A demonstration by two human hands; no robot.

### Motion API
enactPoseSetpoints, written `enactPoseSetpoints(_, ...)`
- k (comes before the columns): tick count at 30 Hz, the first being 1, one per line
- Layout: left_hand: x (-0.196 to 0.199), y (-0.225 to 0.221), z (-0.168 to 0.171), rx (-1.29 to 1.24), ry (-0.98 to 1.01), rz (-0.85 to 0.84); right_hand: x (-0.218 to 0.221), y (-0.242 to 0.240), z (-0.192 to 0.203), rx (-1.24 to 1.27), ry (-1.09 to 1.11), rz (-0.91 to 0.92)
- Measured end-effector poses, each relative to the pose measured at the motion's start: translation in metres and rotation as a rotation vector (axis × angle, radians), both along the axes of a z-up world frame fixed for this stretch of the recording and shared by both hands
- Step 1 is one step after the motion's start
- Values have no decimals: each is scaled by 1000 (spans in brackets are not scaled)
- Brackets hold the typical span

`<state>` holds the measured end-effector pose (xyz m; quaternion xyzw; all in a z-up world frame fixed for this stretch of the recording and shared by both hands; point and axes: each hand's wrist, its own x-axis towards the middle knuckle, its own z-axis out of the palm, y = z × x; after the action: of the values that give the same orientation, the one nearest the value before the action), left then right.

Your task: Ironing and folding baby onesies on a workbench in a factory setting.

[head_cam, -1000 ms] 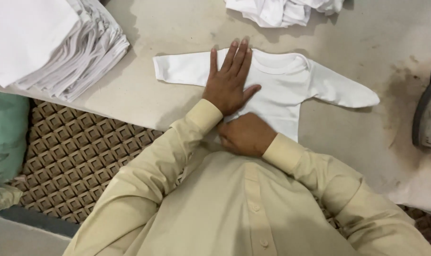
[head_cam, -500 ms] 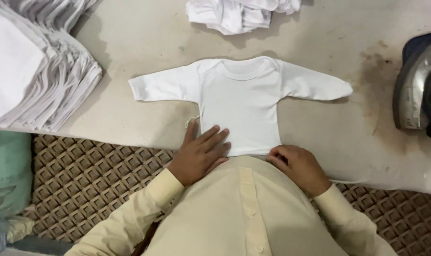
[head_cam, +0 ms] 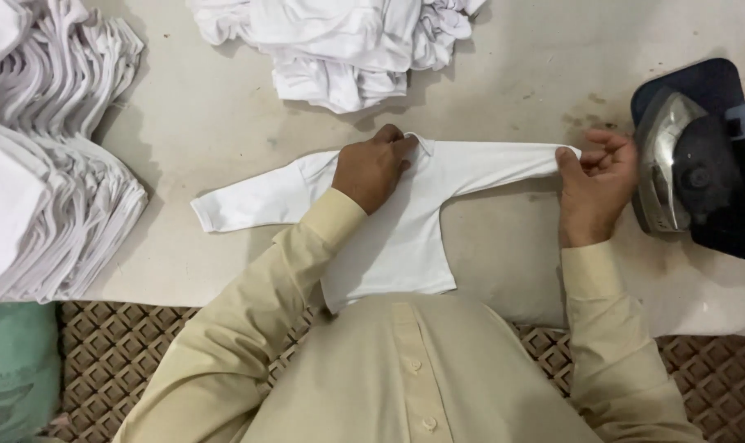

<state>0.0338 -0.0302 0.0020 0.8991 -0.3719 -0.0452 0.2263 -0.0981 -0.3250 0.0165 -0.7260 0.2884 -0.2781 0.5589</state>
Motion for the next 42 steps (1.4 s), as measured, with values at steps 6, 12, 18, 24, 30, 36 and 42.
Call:
enactPoseSetpoints(6, -7, -6, 22, -13, 265, 254, 14, 11, 11, -5, 156, 45)
enactPoseSetpoints(12, 3, 5, 32, -126, 699, 353, 11, -2, 9, 134, 335, 272)
enactPoseSetpoints(18, 15, 19, 31, -166, 1013, 371, 11, 4, 18, 99, 388, 292)
enactPoseSetpoints(24, 28, 16, 14, -555, 1395, 366, 7, -1, 9, 208, 280, 452)
enactPoseSetpoints(30, 23, -9, 12, 192, 487, 436, 4, -44, 4, -3, 374, 504)
enactPoseSetpoints(36, 24, 0, -13, -43, -33, 98, 4, -30, 11, 59, 386, 431)
enactPoseSetpoints(42, 31, 2, 1, -7, 43, 182, 2, -33, 8, 44, 375, 414)
